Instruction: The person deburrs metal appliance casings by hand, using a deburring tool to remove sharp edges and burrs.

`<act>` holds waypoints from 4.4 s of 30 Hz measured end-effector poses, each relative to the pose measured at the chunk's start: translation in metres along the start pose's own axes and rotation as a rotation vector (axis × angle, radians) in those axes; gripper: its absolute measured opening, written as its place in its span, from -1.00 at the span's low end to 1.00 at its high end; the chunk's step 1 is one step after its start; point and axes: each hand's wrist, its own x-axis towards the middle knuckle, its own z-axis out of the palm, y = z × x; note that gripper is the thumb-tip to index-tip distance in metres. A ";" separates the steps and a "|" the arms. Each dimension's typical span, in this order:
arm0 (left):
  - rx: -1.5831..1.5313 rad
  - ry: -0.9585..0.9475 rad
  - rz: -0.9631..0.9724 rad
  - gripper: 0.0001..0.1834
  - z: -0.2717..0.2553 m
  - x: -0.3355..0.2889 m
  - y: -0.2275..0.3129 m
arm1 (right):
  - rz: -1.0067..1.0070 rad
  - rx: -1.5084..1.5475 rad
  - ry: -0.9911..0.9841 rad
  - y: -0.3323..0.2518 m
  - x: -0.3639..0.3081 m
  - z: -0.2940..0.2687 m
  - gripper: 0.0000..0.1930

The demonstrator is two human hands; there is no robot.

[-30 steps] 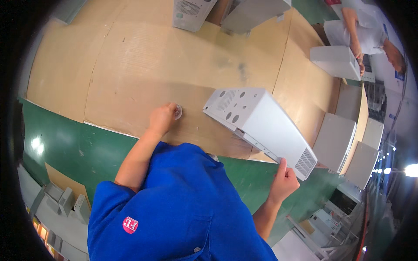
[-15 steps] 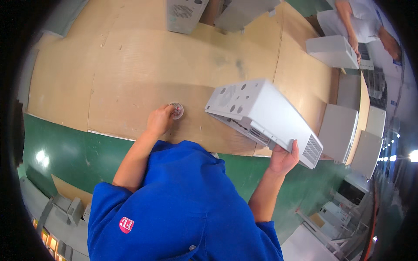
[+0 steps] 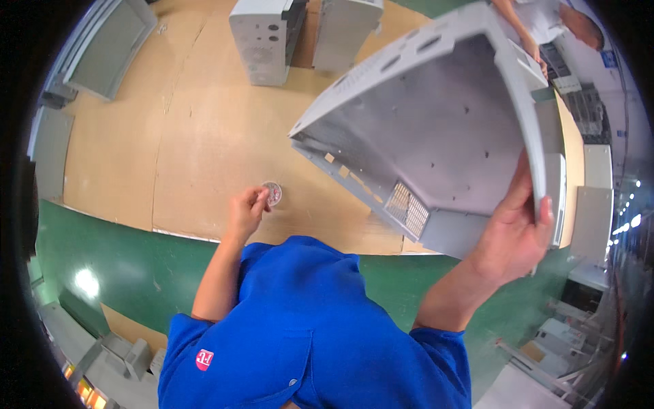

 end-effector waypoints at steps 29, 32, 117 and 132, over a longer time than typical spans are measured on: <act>0.251 0.096 1.147 -0.38 0.095 -0.007 0.185 | -0.155 1.007 0.254 -0.118 0.038 -0.091 -0.14; 0.182 0.091 1.120 -0.35 0.103 0.000 0.172 | -0.139 1.047 0.294 -0.120 0.044 -0.082 -0.10; -0.334 0.703 -0.561 -0.82 -0.235 -0.042 -0.004 | 0.884 -0.537 0.074 0.589 0.204 -0.063 -0.55; 0.061 -0.024 -0.469 -0.74 -0.170 -0.020 -0.053 | 0.542 -1.000 -0.113 0.399 -0.031 -0.108 -0.62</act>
